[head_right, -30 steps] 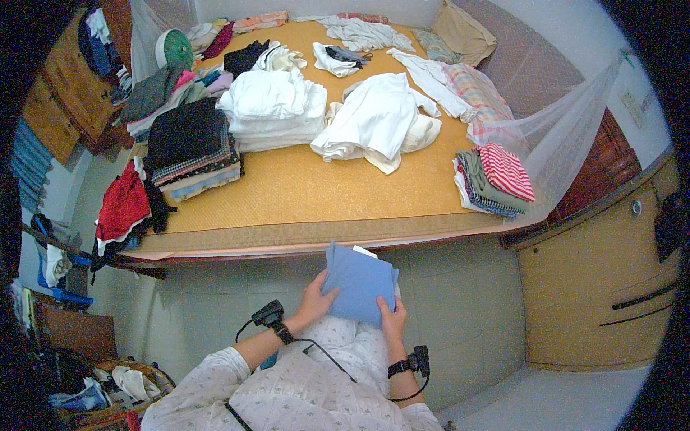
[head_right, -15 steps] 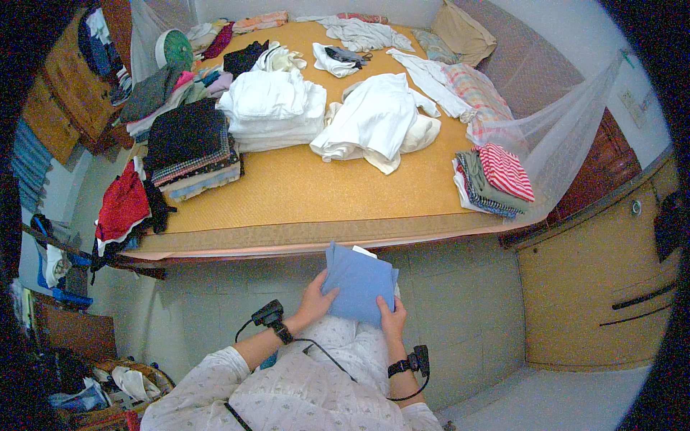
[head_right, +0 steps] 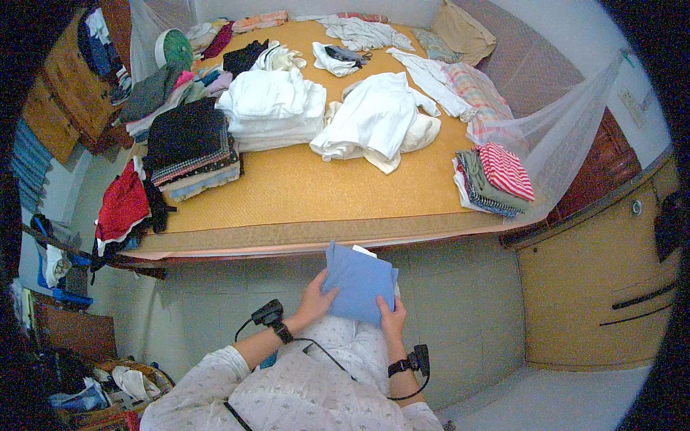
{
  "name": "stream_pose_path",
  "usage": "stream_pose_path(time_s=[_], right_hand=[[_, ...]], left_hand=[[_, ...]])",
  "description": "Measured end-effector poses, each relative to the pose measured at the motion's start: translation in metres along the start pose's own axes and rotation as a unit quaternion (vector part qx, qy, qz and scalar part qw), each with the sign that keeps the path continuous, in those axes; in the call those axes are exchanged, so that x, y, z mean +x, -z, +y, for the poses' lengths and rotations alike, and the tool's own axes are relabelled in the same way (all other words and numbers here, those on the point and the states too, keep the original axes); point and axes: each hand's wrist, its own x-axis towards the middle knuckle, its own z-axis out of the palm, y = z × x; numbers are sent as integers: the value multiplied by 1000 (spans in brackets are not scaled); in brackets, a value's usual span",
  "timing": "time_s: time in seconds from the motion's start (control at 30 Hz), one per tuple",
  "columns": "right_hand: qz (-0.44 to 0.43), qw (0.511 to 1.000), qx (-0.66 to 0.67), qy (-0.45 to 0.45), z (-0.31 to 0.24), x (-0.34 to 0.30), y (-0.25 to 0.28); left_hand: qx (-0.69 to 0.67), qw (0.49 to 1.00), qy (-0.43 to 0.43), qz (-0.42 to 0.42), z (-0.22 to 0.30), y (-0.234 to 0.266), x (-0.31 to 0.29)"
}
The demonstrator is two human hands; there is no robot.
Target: Folding various items of clothing on a bed.
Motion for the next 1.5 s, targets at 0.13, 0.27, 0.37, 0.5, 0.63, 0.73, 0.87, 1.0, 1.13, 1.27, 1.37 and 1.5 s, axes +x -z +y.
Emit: stream_pose_path(time_s=[0.13, 0.27, 0.37, 0.5, 0.63, 0.73, 0.87, 1.0, 1.13, 1.27, 1.37, 1.5], right_hand=[[7, 1000, -3, 0, 3, 1, 1], [0, 1000, 9, 0, 3, 1, 0], [-1, 1000, 9, -7, -2, 0, 0], [4, 1000, 16, -17, -4, -1, -1], [1, 1000, 19, -16, -3, -1, 0], [0, 1000, 13, -15, -9, -3, -1], [-2, 1000, 16, -19, -13, -4, -1], [2, 1000, 12, -15, -10, -3, -1], [5, 1000, 12, -11, -3, -1, 0], [2, 1000, 6, -6, -1, 0, 1], [-5, 1000, 8, -7, -1, 0, 1], [2, 1000, 7, -12, -1, 0, 1]], left_hand=[[-2, 1000, 11, -9, 8, 1, 0], [-13, 1000, 7, -11, 6, 1, 0], [-9, 1000, 13, -8, 6, 1, 0], [-7, 1000, 1, 3, -2, -1, 0], [-5, 1000, 0, 6, 1, -1, 0], [-2, 1000, -4, 11, 2, -1, 0], [2, 1000, -3, 13, -3, -2, 0], [-2, 1000, -7, 14, -7, -3, 1], [-17, 1000, 7, 4, -2, -2, 1], [-14, 1000, 14, -3, 1, -1, 0], [-20, 1000, 15, -4, 4, 0, -1], [-9, 1000, 8, -1, 9, 2, -2]])
